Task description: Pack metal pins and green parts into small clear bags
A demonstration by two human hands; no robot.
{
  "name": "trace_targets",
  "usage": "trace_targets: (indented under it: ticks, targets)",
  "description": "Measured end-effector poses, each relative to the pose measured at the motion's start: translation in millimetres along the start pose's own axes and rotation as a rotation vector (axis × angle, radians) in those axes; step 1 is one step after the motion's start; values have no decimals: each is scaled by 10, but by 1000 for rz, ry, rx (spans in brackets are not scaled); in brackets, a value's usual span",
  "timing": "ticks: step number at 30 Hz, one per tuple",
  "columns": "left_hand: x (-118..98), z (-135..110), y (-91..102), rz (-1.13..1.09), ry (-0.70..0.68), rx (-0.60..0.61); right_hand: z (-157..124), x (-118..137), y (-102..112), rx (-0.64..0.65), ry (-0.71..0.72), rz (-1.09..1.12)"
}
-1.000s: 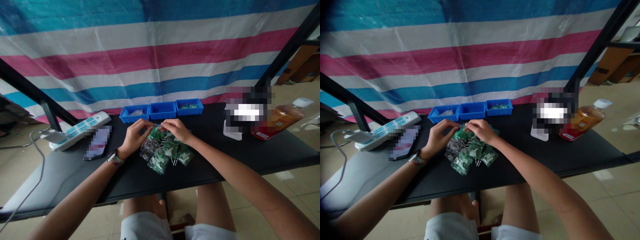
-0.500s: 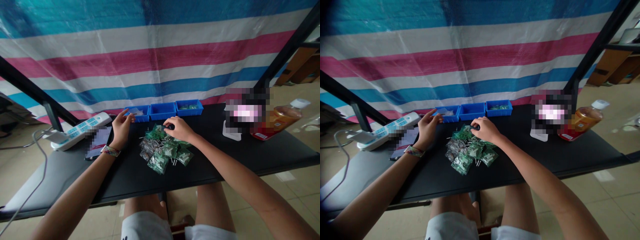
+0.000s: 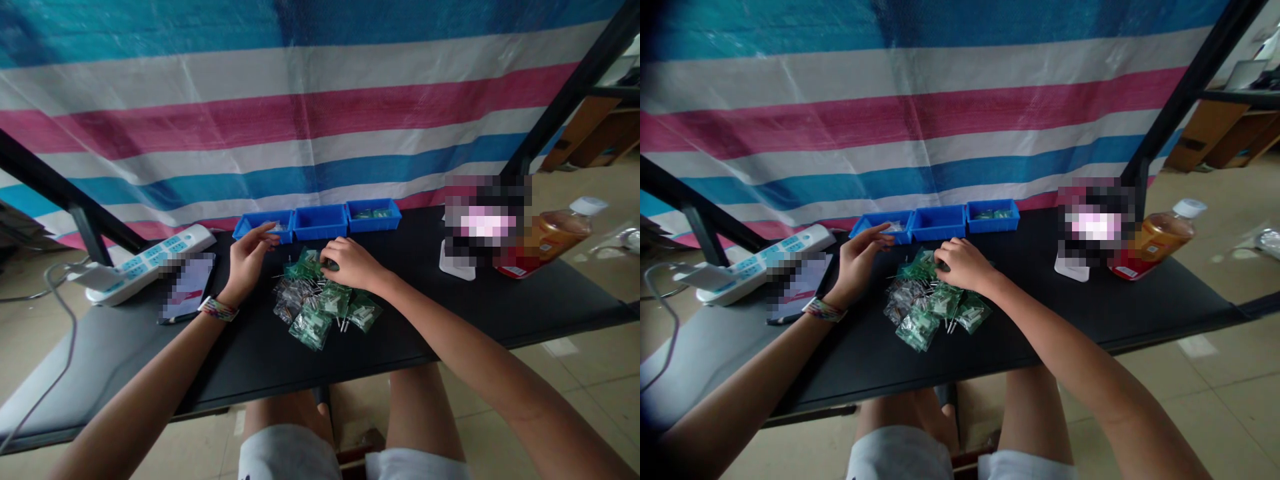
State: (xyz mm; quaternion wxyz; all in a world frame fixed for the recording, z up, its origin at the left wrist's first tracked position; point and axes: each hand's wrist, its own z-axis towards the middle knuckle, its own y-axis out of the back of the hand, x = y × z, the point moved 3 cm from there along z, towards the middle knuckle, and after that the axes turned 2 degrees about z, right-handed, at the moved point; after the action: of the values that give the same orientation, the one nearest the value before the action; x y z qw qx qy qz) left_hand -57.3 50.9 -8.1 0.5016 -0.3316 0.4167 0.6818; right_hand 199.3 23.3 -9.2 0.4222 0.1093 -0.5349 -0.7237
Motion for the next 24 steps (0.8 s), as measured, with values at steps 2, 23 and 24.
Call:
trace_targets:
  ticks: [2,23,24]
  targets:
    - [-23,-11,-21,12,-21,9,-6,16,2,9,9,-17]
    - [-491,-353,-281,487,-713,333,87,-110,-146,-209,-437,1483]
    - [-501,-352,-274,477,-704,310,86,-95,-149,-183,-430,1495]
